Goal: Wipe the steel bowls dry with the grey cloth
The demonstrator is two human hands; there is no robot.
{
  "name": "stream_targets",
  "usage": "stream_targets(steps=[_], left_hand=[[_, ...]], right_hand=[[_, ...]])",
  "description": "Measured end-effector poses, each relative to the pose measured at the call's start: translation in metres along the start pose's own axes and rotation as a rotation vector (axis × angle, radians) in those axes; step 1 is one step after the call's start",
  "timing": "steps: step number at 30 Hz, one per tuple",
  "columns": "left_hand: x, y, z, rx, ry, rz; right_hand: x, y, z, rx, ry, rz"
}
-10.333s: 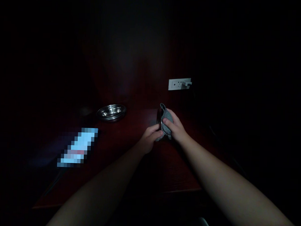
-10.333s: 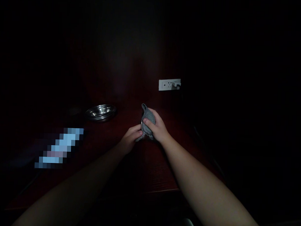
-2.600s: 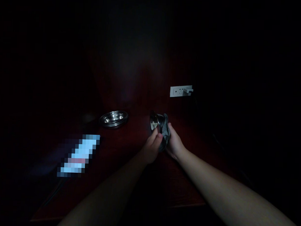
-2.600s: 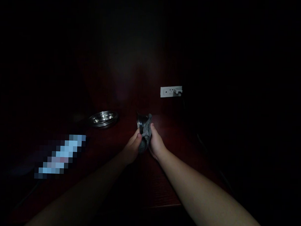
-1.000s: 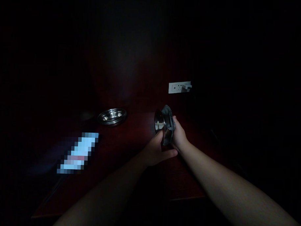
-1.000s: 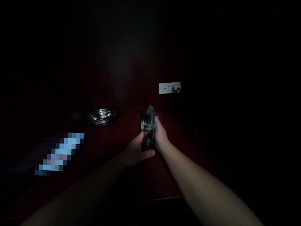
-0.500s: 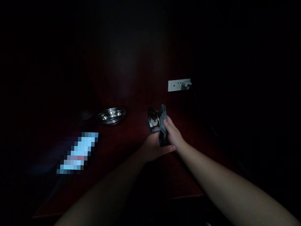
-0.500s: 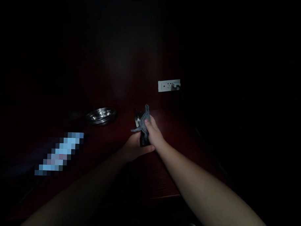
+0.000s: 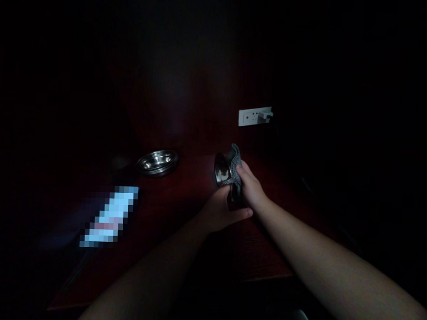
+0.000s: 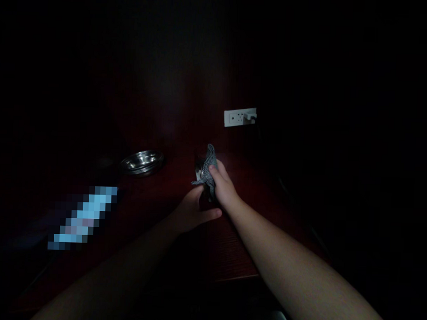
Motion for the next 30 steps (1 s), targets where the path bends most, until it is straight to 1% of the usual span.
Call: stream_targets(steps=[3, 6, 8, 13, 19, 22, 24, 27, 30], left_hand=[[-0.001, 0.001, -0.001, 0.055, -0.020, 0.016], [-0.001, 0.000, -0.002, 0.124, 0.022, 0.018], [-0.002, -0.003, -0.003, 0.130, 0.045, 0.019], [-0.005, -0.011, -0.003, -0.001, 0.056, 0.020], [-0.007, -0.018, -0.006, -0.142, 0.072, -0.015], [-0.007, -0.019, -0.008, -0.199, 0.102, -0.010], [-0.005, -0.019, -0.011, -0.226, 0.131, 0.003], [-0.002, -0.019, -0.014, -0.198, 0.151, 0.018], [0.000, -0.017, -0.014, -0.141, 0.158, 0.018]], right_hand=[[0.001, 0.003, -0.001, 0.038, 0.014, 0.005], [0.002, 0.006, -0.002, 0.104, 0.030, 0.022], [0.002, 0.007, -0.002, 0.140, 0.034, 0.043], [-0.001, 0.007, 0.001, 0.188, 0.035, 0.118], [-0.005, 0.005, 0.009, 0.227, 0.054, 0.290], [-0.007, 0.008, 0.013, 0.216, 0.047, 0.358], [-0.008, 0.011, 0.015, 0.202, -0.007, 0.357], [-0.010, 0.017, 0.017, 0.168, -0.100, 0.284], [-0.011, 0.020, 0.017, 0.130, -0.129, 0.261]])
Point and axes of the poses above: each hand's wrist, its own x-axis towards the middle knuckle, its own z-axis out of the palm, y = z × x, the point moved 3 cm from there along x, towards the middle knuckle, and after that the axes turned 7 degrees about -z, right-handed, at the moved point
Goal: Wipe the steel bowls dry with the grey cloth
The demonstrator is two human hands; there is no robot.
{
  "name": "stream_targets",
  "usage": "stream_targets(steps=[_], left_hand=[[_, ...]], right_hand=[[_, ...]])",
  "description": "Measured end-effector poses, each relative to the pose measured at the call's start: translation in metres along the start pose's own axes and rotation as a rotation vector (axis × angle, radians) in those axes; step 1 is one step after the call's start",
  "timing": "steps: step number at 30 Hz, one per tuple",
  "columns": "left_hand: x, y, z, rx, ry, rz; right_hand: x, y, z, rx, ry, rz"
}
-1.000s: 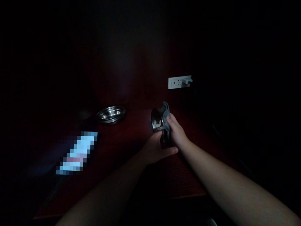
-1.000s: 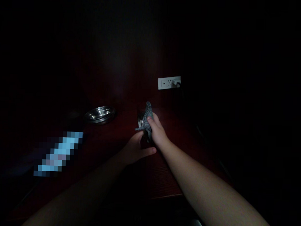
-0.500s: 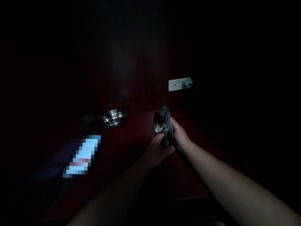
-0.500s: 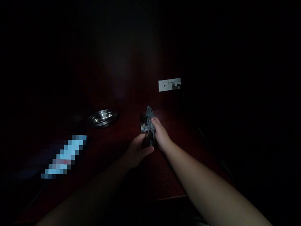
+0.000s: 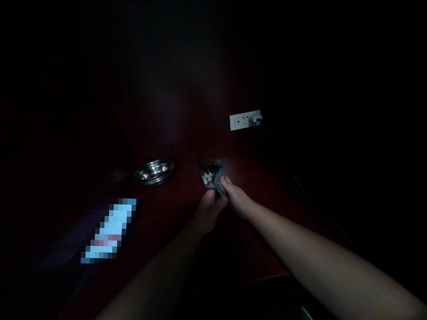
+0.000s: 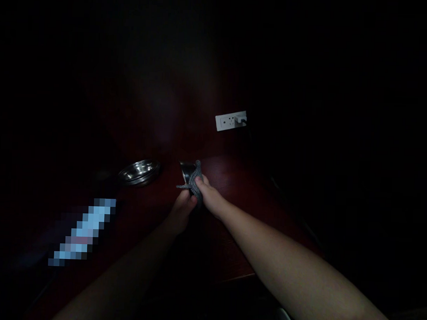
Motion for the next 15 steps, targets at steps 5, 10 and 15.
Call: stream_targets(steps=[5, 10, 15], left_hand=[[0.001, 0.002, 0.000, 0.104, -0.006, 0.008], [0.001, -0.004, -0.004, 0.194, -0.014, -0.029], [0.005, -0.007, -0.007, 0.288, 0.107, -0.052]], right_hand=[[-0.001, -0.007, 0.003, 0.071, 0.026, 0.023], [-0.004, -0.013, 0.009, 0.201, 0.043, 0.127], [-0.006, -0.012, 0.011, 0.252, -0.021, 0.208]])
Point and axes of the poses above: each hand's wrist, its own x-axis towards the middle knuckle, its own z-axis out of the palm, y = z × x, the point moved 3 cm from there along x, towards the middle knuckle, and after that the axes turned 7 degrees about -z, right-handed, at the moved point
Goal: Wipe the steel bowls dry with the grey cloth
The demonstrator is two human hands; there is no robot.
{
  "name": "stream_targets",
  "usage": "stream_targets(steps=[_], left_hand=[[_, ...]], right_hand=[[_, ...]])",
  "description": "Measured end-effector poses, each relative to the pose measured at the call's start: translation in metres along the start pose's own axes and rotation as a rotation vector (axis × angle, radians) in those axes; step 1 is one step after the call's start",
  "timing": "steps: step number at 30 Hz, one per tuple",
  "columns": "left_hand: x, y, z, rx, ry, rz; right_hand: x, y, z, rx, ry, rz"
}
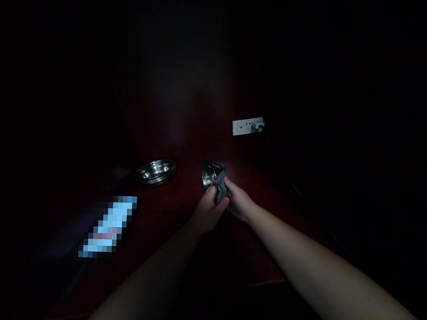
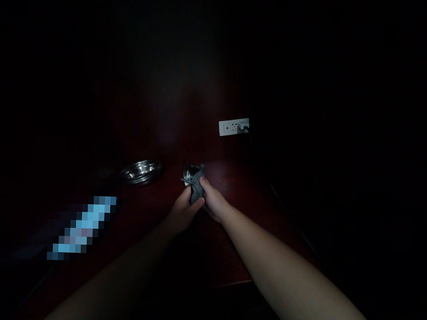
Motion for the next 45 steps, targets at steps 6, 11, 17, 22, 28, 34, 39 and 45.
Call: stream_targets(steps=[6, 11, 17, 22, 28, 34, 39, 45], left_hand=[[0.002, 0.005, -0.005, -0.017, 0.077, 0.040], [0.001, 0.011, -0.007, -0.140, 0.091, -0.021], [-0.001, 0.016, -0.005, -0.233, 0.068, -0.102], [-0.004, 0.017, -0.004, -0.266, 0.011, -0.091], [-0.003, 0.014, 0.000, -0.299, 0.014, -0.077], [0.004, 0.010, -0.002, -0.516, 0.148, -0.106], [0.007, 0.011, -0.009, -0.691, 0.270, -0.128], [0.006, 0.008, -0.010, -0.533, 0.233, -0.110]], right_hand=[[0.004, 0.000, -0.009, -0.130, -0.038, -0.002], [0.015, -0.003, -0.030, -0.405, 0.070, -0.232], [0.017, -0.010, -0.040, -0.664, 0.155, -0.362], [0.011, -0.018, -0.035, -0.726, 0.198, -0.407], [0.002, -0.025, -0.029, -0.790, 0.254, -0.503], [-0.008, -0.032, -0.021, -0.934, 0.170, -0.733], [-0.016, -0.032, -0.009, -1.020, -0.160, -0.869], [-0.022, -0.025, -0.002, -1.124, -0.282, -0.858]])
Point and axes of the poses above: each hand's wrist, its own x-axis towards the middle knuckle, its own z-axis out of the palm, y = z × x, the point moved 3 cm from there along x, towards the middle knuckle, and after that the axes turned 7 degrees about -z, right-handed, at the moved point
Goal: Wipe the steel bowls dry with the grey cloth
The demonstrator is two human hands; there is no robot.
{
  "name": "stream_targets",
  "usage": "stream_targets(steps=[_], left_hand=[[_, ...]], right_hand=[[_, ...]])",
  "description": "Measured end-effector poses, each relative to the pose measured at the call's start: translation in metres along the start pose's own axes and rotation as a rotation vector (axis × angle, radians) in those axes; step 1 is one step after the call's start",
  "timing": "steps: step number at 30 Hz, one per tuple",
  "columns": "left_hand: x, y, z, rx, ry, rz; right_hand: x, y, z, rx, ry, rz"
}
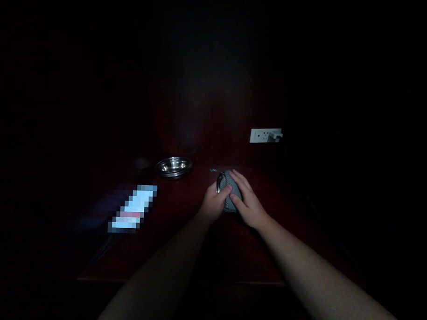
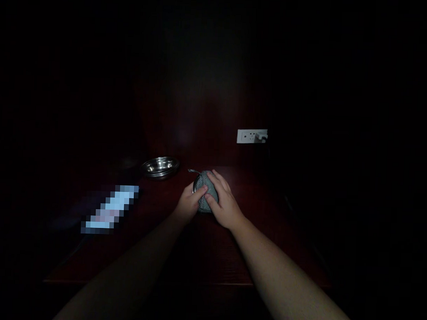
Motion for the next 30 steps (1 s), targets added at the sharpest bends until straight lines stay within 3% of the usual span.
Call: stream_targets(steps=[7, 11, 20, 30], left_hand=[[-0.007, 0.002, 0.000, 0.203, 0.000, 0.098], [-0.009, 0.004, 0.003, 0.230, -0.037, 0.121], [-0.016, -0.006, 0.007, 0.315, -0.096, 0.072], [-0.017, -0.016, 0.016, 0.322, -0.235, 0.128]], right_hand=[[0.002, -0.007, -0.002, -0.074, -0.029, -0.045], [0.002, -0.001, -0.001, -0.022, 0.022, -0.001], [0.002, 0.020, 0.002, 0.351, 0.214, 0.427], [-0.001, 0.044, 0.010, 0.612, 0.361, 0.569]])
Point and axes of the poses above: each hand's wrist, its own x-axis towards the middle knuckle, its own z-axis out of the palm, y = z × x, the point moved 3 cm from there along x, towards the middle knuckle, and after that the axes turned 7 degrees about -z, right-handed, at the moved point
